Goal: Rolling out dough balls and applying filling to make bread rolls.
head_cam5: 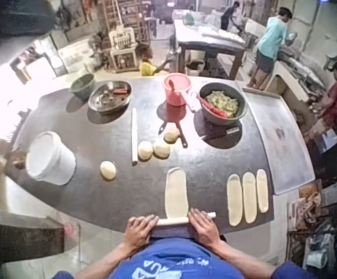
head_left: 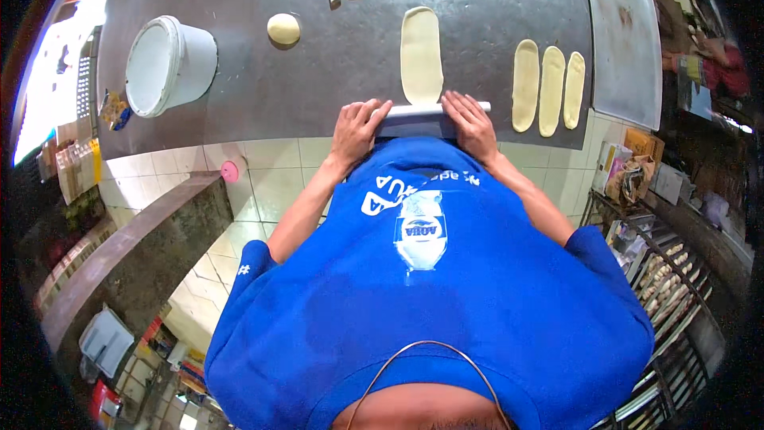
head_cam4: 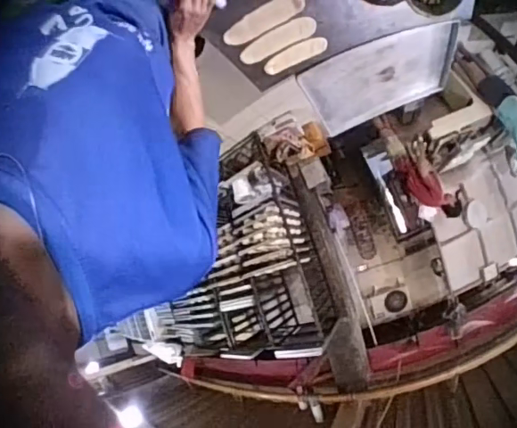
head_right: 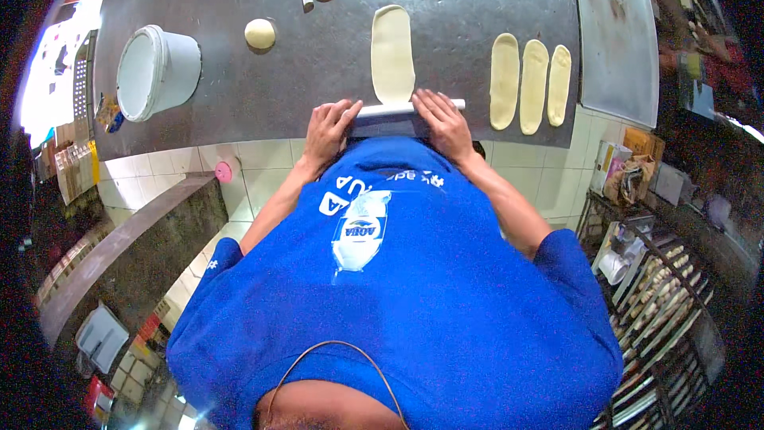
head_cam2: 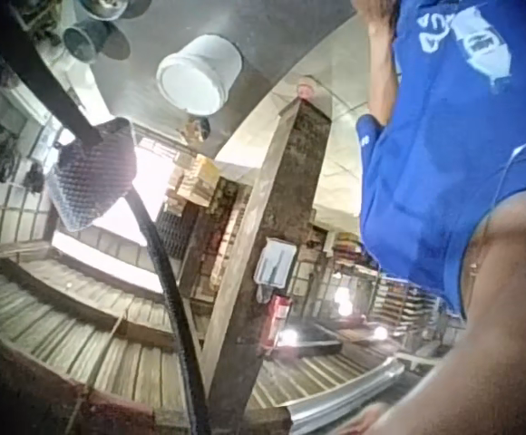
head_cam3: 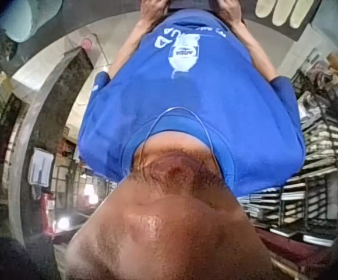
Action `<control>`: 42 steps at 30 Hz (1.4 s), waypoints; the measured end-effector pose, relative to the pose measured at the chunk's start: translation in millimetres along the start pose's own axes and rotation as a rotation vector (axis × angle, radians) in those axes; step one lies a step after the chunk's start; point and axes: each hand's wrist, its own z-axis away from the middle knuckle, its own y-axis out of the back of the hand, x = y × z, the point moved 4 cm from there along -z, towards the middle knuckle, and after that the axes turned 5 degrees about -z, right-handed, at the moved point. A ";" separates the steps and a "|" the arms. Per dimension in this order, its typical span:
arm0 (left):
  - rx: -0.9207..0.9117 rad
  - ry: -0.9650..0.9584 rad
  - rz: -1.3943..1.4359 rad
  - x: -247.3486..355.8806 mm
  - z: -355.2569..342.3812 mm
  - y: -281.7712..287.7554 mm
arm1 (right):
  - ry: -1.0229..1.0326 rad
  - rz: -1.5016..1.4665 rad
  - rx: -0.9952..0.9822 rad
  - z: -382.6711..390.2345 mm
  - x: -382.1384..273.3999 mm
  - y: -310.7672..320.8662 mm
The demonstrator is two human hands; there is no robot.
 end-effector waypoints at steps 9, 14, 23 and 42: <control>0.449 0.128 -0.211 -17.7 -91.6 65.2 | -0.050 0.149 0.147 -103.8 31.6 17.7; 0.633 0.172 -0.337 -72.0 -203.9 77.9 | -0.160 0.436 0.283 -214.7 104.0 4.0; 0.280 -0.280 -0.115 -102.3 -202.8 79.9 | -0.332 0.196 0.807 -238.8 112.9 54.5; -0.691 0.773 2.523 70.6 -92.3 -17.0 | -0.193 -0.353 0.077 -26.9 -84.9 120.4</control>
